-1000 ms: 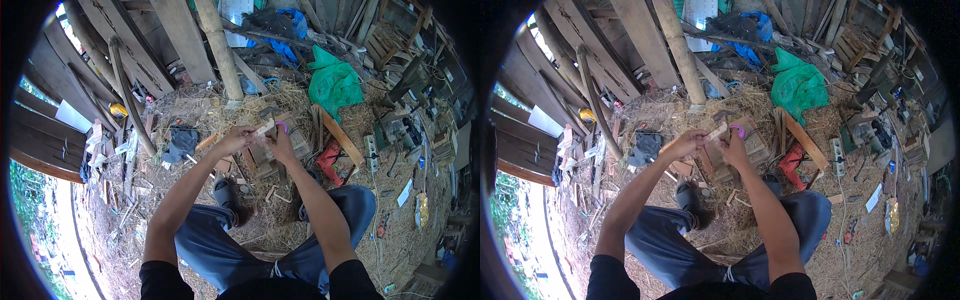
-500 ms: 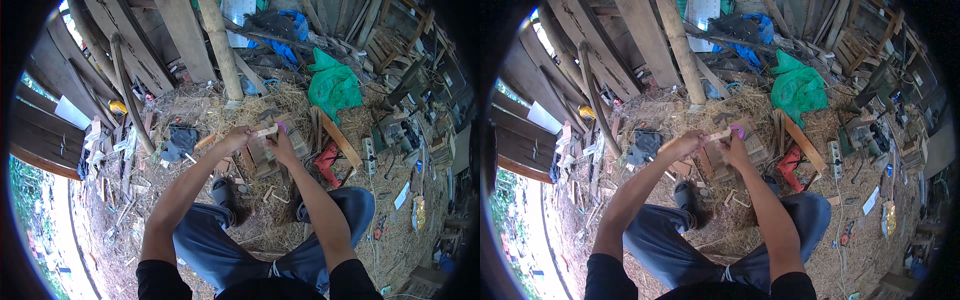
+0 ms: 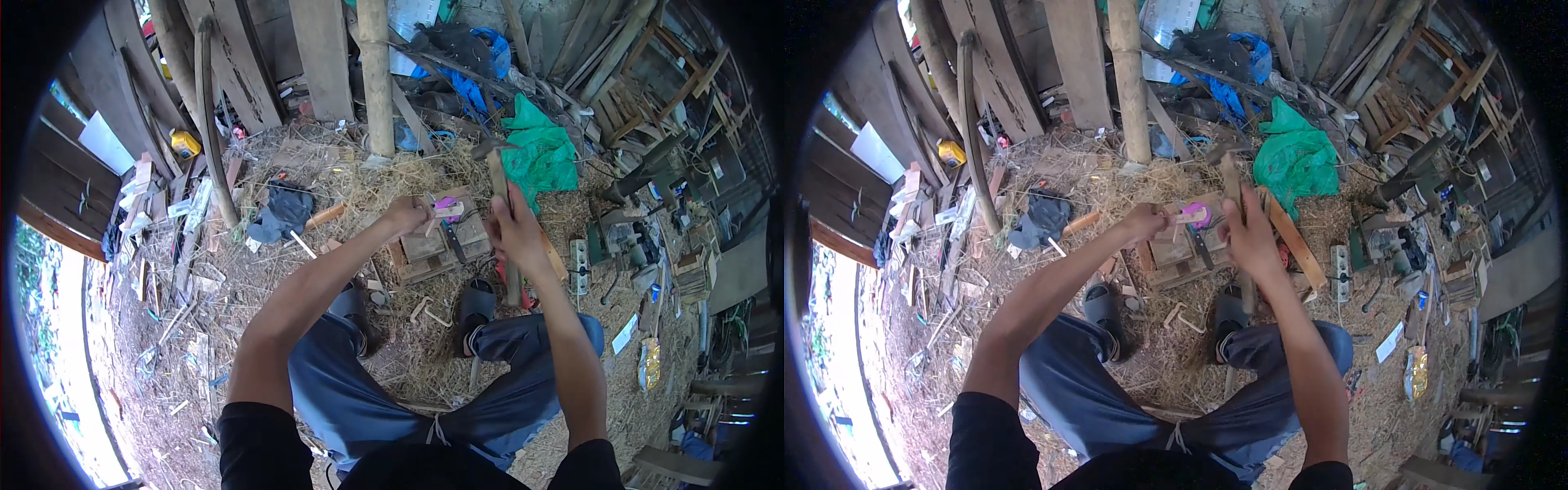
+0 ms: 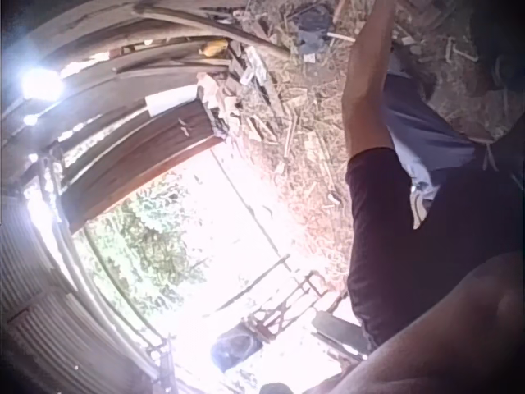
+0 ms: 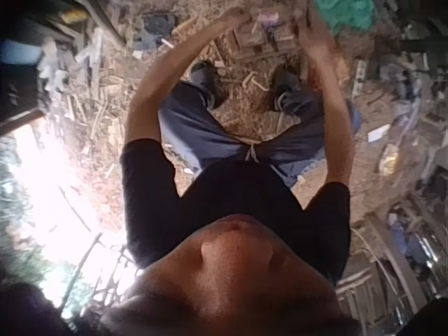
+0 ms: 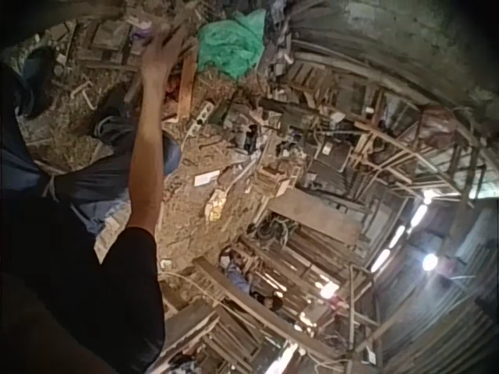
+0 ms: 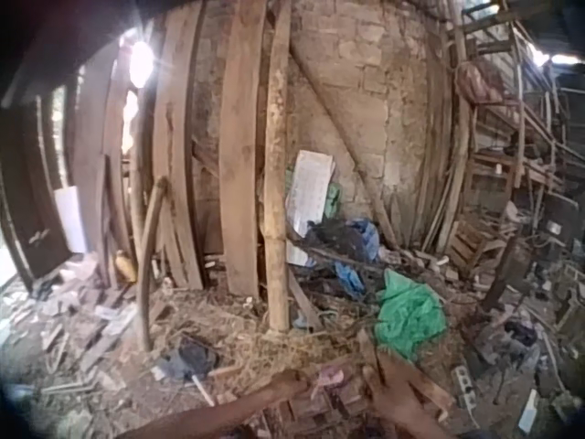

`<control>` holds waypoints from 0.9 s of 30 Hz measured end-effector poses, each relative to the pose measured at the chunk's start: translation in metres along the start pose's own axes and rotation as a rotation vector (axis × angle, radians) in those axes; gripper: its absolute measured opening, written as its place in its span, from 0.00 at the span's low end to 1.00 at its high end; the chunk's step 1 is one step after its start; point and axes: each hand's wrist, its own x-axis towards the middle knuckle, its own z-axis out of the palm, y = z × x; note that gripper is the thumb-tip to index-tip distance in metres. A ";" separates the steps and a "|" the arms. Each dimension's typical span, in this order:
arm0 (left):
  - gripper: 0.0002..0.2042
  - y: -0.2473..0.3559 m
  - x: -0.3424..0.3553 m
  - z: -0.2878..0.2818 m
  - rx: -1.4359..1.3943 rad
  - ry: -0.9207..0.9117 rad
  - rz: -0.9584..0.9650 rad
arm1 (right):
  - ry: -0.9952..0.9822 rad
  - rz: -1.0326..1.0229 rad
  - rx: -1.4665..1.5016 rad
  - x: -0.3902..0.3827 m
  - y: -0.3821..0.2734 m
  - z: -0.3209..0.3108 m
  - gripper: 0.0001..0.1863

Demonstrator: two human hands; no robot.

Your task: The person uses a small blade to shave off pieces of a wooden object, holding it with one hand while the other hand manipulates the tool. They periodically use a pink tape measure to check the dimensions of the wooden piece.

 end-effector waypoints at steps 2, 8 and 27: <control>0.13 -0.001 0.002 0.001 -0.025 -0.025 -0.002 | 0.053 -0.327 -0.300 -0.022 0.017 0.007 0.17; 0.12 -0.012 0.012 0.003 0.044 0.045 0.081 | -0.113 -0.014 -0.432 -0.048 0.019 0.031 0.17; 0.20 -0.005 0.014 0.011 0.121 0.074 0.027 | -0.071 -0.209 -0.468 -0.037 0.044 0.045 0.17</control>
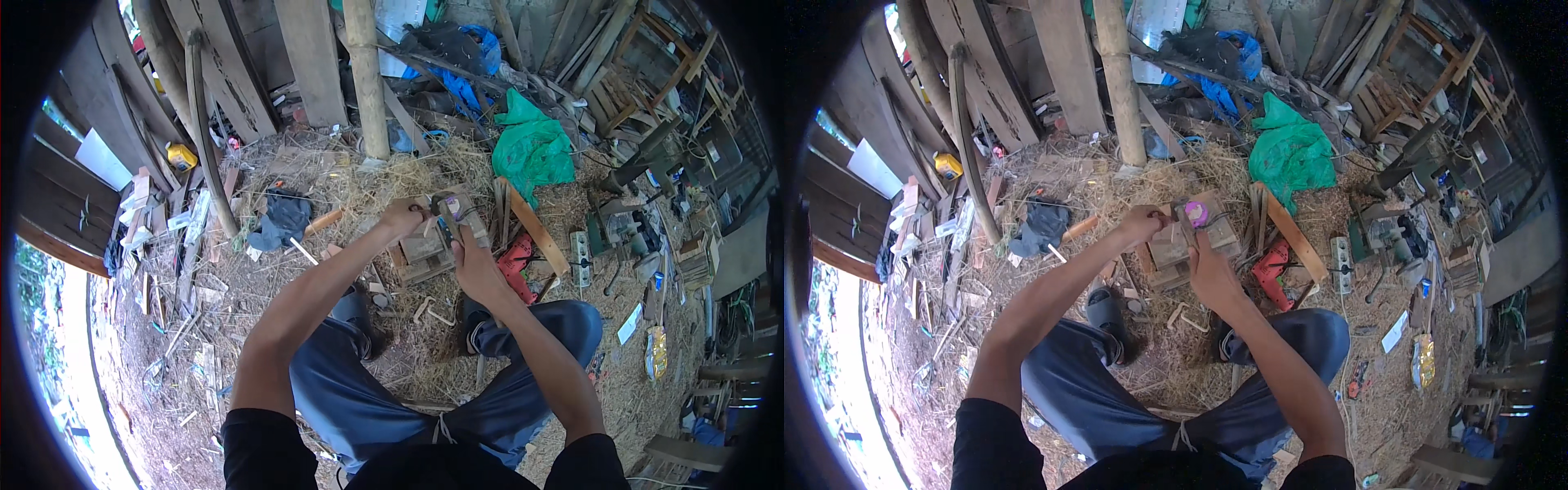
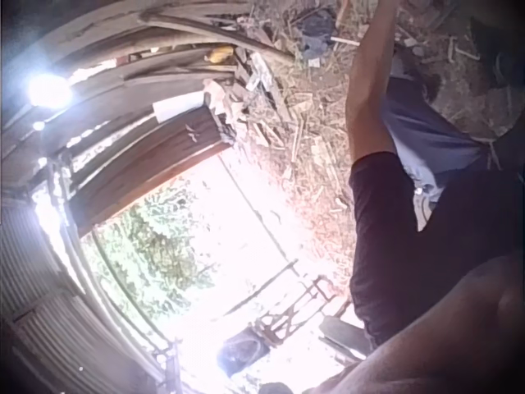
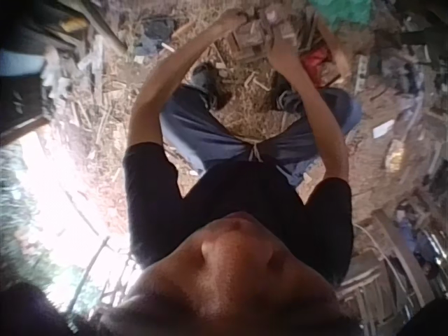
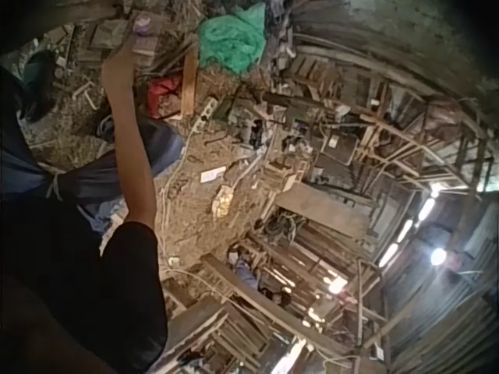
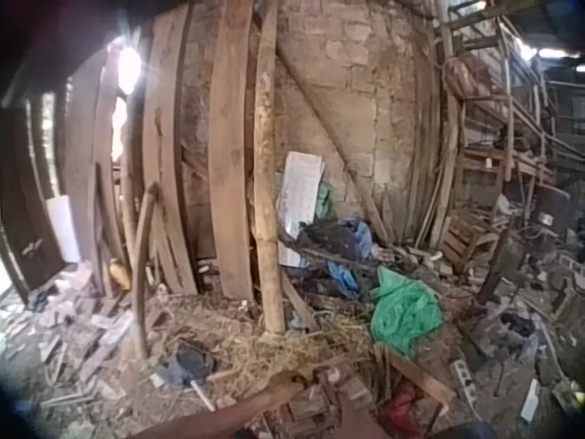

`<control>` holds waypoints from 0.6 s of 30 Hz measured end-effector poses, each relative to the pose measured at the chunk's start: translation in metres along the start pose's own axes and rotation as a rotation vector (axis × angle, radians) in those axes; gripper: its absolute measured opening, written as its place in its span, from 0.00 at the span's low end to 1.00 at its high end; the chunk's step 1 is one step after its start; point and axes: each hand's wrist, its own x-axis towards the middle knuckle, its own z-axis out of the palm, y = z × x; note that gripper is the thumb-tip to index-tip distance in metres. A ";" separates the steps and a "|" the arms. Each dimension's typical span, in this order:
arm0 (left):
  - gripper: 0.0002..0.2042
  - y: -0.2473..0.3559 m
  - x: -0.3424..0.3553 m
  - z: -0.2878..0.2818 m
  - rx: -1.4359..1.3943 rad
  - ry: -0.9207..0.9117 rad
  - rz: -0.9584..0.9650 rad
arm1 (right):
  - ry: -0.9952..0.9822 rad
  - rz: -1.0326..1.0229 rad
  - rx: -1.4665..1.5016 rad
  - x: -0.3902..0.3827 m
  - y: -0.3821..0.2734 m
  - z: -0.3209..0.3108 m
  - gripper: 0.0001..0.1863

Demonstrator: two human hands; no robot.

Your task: The person uses a small blade to shave off pieces of a wooden object, holding it with one hand while the other hand manipulates the tool. They periodically use a pink tape measure to check the dimensions of the wooden piece.

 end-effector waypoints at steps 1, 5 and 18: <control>0.20 0.003 -0.003 0.001 0.012 0.008 -0.021 | -0.015 0.029 0.032 0.003 0.000 -0.004 0.17; 0.18 -0.019 -0.003 -0.002 0.027 0.155 -0.015 | 0.039 0.056 0.168 0.014 -0.038 -0.026 0.18; 0.13 -0.018 0.001 -0.003 -0.185 0.054 -0.046 | -0.001 0.114 0.160 0.011 -0.029 -0.016 0.18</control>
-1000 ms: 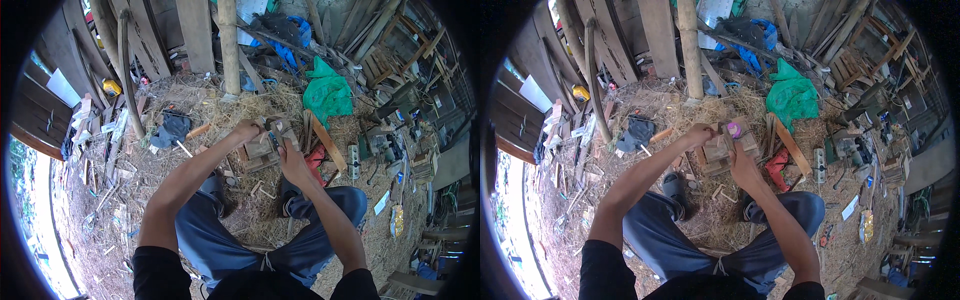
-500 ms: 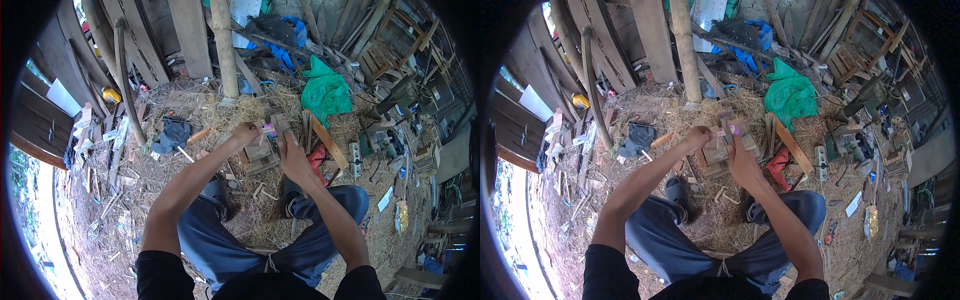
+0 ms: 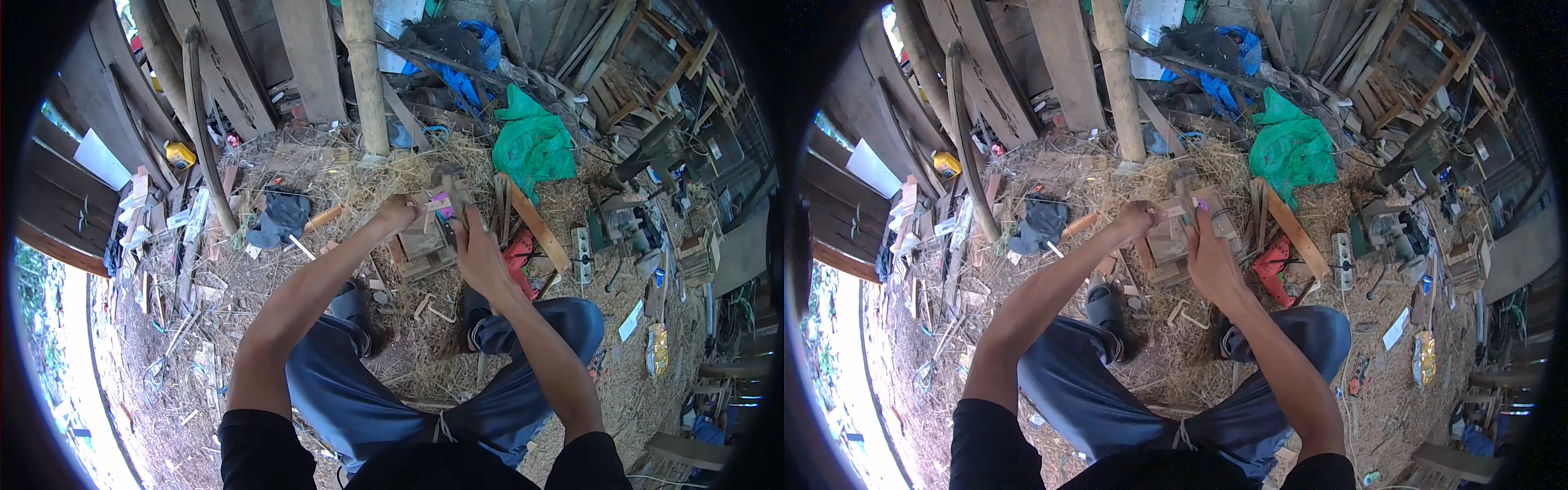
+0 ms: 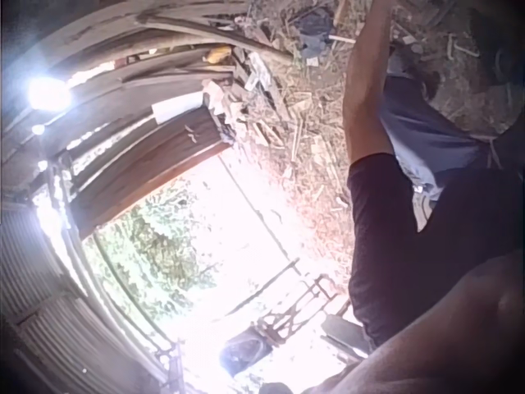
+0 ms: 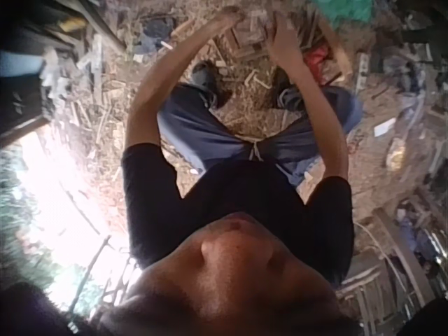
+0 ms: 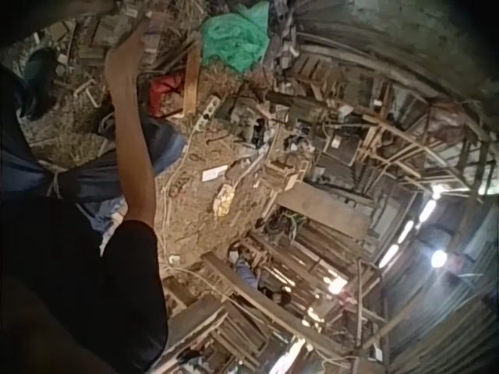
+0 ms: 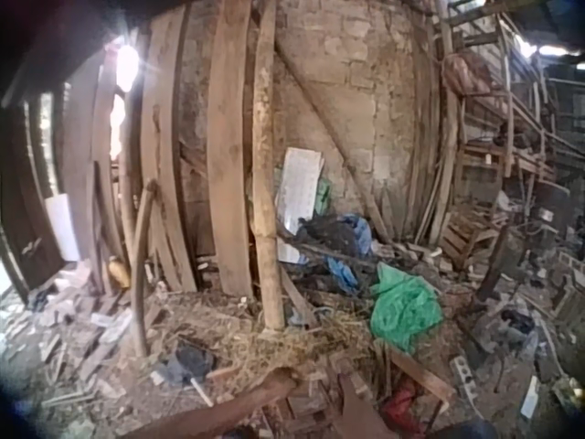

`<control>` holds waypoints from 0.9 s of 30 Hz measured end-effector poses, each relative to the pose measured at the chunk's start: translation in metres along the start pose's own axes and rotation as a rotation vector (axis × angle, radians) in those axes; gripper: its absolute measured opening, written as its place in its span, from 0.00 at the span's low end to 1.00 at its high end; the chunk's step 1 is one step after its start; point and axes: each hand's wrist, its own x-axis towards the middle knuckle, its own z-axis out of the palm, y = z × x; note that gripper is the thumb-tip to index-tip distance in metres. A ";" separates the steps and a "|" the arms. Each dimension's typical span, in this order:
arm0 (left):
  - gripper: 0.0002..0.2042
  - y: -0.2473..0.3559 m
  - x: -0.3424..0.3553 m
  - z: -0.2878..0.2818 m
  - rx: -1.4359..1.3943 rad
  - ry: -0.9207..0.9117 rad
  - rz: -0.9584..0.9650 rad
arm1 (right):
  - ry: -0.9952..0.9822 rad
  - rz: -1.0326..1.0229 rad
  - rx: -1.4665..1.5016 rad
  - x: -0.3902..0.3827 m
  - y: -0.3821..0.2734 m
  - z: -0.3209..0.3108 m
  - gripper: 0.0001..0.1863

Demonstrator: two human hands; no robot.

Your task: The person uses a small blade to shave off pieces of a wooden object, holding it with one hand while the other hand manipulates the tool. They periodically use a pink tape measure to check the dimensions of the wooden piece.

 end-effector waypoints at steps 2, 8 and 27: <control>0.16 0.000 -0.001 0.002 0.032 -0.019 0.004 | 0.020 -0.042 0.000 0.001 -0.001 -0.004 0.22; 0.13 0.012 0.000 0.002 0.038 -0.064 0.004 | -0.096 -0.015 -0.169 0.001 0.038 0.012 0.23; 0.12 0.005 -0.008 -0.007 -0.173 -0.074 -0.012 | -0.022 0.021 0.041 0.001 -0.002 -0.001 0.22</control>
